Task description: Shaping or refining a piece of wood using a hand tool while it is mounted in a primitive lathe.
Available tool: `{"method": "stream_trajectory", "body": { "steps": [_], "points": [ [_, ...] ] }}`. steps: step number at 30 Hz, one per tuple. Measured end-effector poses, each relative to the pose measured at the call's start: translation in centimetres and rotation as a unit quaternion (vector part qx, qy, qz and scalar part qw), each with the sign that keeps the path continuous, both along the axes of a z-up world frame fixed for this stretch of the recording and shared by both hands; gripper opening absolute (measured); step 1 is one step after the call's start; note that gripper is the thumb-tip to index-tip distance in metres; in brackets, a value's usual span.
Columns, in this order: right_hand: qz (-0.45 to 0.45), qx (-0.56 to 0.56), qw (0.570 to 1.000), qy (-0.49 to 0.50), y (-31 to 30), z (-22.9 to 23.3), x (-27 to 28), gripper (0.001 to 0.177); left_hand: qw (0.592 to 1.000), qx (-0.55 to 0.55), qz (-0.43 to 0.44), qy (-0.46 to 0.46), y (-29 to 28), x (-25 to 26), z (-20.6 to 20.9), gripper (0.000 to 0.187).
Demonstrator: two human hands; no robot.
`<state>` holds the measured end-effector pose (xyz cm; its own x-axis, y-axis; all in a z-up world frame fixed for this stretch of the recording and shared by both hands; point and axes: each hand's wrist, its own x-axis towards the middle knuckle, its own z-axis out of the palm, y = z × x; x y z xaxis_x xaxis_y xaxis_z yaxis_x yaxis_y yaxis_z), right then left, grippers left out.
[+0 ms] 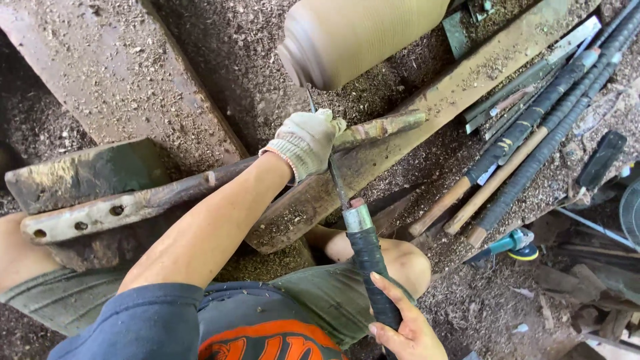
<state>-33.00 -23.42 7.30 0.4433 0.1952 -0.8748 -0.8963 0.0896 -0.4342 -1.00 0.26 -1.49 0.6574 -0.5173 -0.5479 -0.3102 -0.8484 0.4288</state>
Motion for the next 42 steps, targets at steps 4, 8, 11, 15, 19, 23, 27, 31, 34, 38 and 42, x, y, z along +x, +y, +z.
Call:
{"method": "stream_trajectory", "body": {
  "steps": [4,8,11,15,19,23,27,31,34,38,42],
  "points": [
    [0.038,0.003,0.999,-0.025,-2.3,-1.1,-0.1,0.083,1.0,-0.006,0.009,-0.024,-0.1,-0.4,-0.2,0.037],
    [0.083,0.022,0.992,-0.095,-3.6,-0.9,1.5,0.082,0.998,0.013,0.06,0.017,0.1,-0.7,0.0,0.036],
    [0.088,0.033,0.987,-0.129,-2.5,0.5,2.7,0.08,0.998,-0.03,0.04,-0.027,0.2,-0.5,-0.2,0.033],
    [0.04,0.014,0.997,-0.064,0.4,1.8,1.5,0.088,1.0,0.0,-0.025,0.012,-0.1,0.4,-0.1,0.03],
    [0.013,0.003,0.999,-0.047,2.1,1.2,0.1,0.091,0.992,0.065,-0.027,0.101,-0.2,1.7,1.5,0.038],
    [-0.002,-0.005,1.0,-0.023,2.5,1.4,-0.3,0.091,0.99,0.073,-0.058,0.11,-0.1,0.8,-0.1,0.033],
    [-0.007,0.001,1.0,-0.031,2.1,0.7,-0.2,0.087,0.998,0.005,-0.069,0.001,0.4,0.8,-0.1,0.04],
    [-0.015,-0.002,0.999,-0.041,2.0,0.5,-0.4,0.083,0.998,-0.004,-0.061,-0.005,0.2,0.9,0.6,0.054],
    [-0.008,0.004,0.999,-0.046,1.3,0.2,-0.3,0.082,0.998,-0.002,-0.055,-0.007,0.1,0.7,-0.4,0.045],
    [0.003,0.009,0.999,-0.036,0.3,0.3,0.7,0.082,0.999,-0.002,-0.043,-0.009,0.1,0.4,-1.0,0.049],
    [0.024,0.013,0.999,-0.021,-1.4,-0.4,0.8,0.086,0.999,0.014,-0.038,-0.016,0.0,0.4,-0.6,0.037]
  ]
}}
